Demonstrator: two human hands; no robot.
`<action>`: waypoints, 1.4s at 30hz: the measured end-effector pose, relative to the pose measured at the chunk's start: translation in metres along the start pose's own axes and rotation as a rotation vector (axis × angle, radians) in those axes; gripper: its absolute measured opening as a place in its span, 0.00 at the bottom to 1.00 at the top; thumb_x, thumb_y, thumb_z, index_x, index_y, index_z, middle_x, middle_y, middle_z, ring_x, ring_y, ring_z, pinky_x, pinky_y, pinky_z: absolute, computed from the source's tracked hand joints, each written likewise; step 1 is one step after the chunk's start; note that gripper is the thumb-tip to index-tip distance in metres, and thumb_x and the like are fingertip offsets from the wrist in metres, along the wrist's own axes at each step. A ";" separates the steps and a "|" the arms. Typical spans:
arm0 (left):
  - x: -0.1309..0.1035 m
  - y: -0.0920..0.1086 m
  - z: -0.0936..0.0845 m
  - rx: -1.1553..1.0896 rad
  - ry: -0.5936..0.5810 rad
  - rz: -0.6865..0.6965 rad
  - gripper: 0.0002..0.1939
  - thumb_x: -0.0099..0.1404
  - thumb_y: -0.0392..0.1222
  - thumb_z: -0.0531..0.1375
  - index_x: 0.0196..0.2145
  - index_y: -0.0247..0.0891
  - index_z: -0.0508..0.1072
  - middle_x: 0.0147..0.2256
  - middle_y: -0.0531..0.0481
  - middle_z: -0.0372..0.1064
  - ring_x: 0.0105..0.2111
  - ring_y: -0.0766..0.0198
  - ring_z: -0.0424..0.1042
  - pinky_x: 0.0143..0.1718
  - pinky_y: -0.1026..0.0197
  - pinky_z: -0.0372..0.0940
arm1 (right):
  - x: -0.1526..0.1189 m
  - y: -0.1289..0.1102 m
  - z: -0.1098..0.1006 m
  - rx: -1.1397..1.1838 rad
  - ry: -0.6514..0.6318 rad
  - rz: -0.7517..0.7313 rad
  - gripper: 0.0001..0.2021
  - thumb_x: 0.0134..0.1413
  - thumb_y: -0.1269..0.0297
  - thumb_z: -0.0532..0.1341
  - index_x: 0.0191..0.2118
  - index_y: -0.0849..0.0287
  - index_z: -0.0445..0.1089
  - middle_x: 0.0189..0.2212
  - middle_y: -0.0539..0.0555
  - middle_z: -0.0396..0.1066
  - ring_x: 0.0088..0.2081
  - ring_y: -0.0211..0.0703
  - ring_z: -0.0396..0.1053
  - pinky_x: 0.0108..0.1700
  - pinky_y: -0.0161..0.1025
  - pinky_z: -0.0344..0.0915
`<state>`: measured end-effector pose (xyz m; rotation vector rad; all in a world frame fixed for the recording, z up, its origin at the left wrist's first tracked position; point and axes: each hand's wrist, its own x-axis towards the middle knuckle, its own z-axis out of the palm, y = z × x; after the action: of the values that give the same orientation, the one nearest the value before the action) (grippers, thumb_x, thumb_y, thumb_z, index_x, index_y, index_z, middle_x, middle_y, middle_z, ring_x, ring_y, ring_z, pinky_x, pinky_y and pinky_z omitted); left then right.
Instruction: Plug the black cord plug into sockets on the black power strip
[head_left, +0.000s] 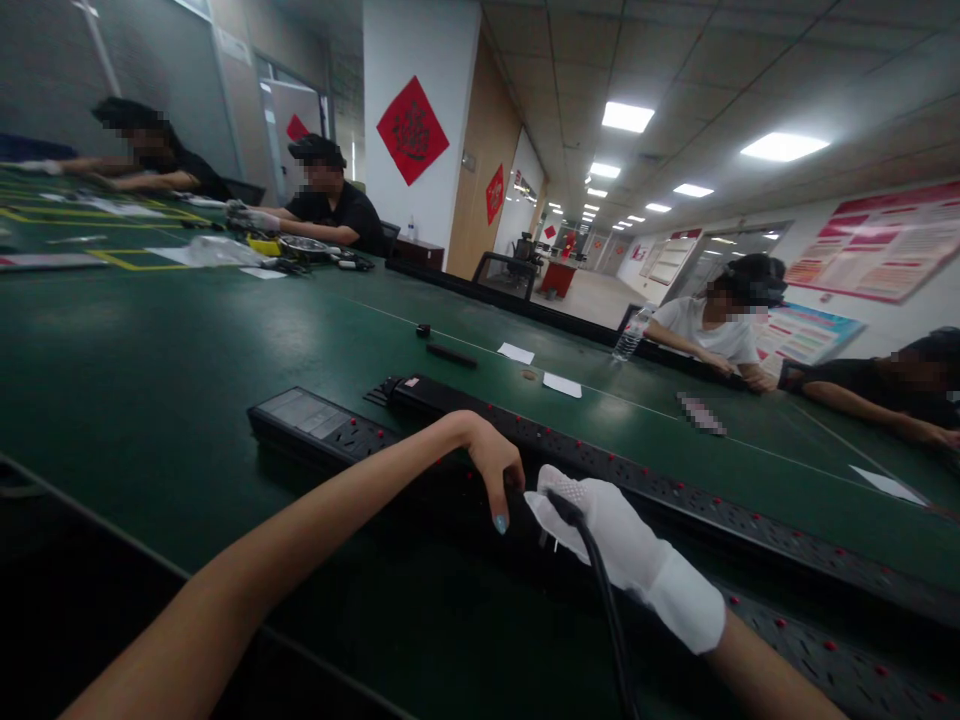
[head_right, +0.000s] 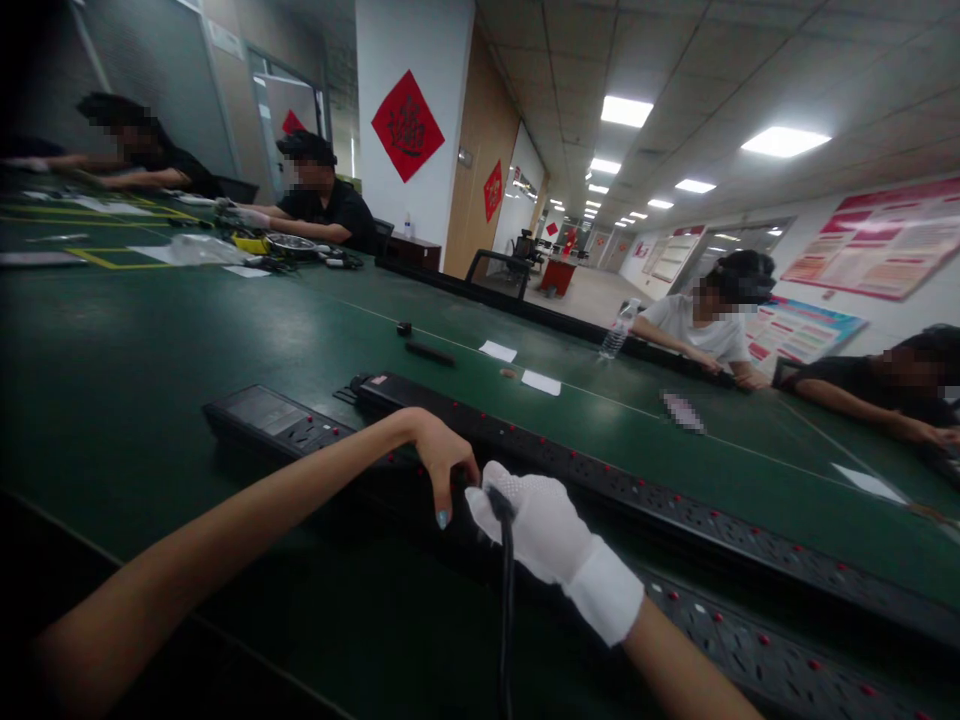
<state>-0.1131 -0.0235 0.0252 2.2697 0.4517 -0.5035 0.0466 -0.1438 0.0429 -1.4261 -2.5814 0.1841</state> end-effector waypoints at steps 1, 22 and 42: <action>0.001 -0.001 0.000 0.000 -0.004 0.006 0.32 0.40 0.56 0.65 0.42 0.36 0.71 0.40 0.50 0.70 0.40 0.57 0.68 0.42 0.60 0.61 | 0.001 0.003 0.000 0.021 -0.004 0.006 0.16 0.58 0.53 0.44 0.28 0.57 0.61 0.20 0.49 0.65 0.22 0.35 0.63 0.25 0.32 0.53; 0.000 -0.002 0.002 -0.054 -0.031 0.141 0.38 0.45 0.52 0.64 0.52 0.36 0.60 0.49 0.48 0.63 0.47 0.57 0.63 0.47 0.59 0.58 | -0.011 0.003 0.026 -0.192 0.106 -0.064 0.15 0.55 0.53 0.49 0.31 0.57 0.64 0.24 0.51 0.67 0.23 0.35 0.62 0.24 0.33 0.48; 0.009 0.027 0.043 0.107 0.313 0.102 0.33 0.40 0.56 0.65 0.44 0.43 0.66 0.43 0.53 0.66 0.43 0.58 0.66 0.44 0.61 0.59 | -0.016 0.015 0.037 -0.100 0.187 -0.009 0.14 0.50 0.52 0.51 0.37 0.57 0.62 0.27 0.52 0.70 0.28 0.40 0.67 0.28 0.34 0.56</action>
<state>-0.1022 -0.0714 0.0100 2.4709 0.4687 -0.1219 0.0586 -0.1500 0.0027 -1.3920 -2.4750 -0.0778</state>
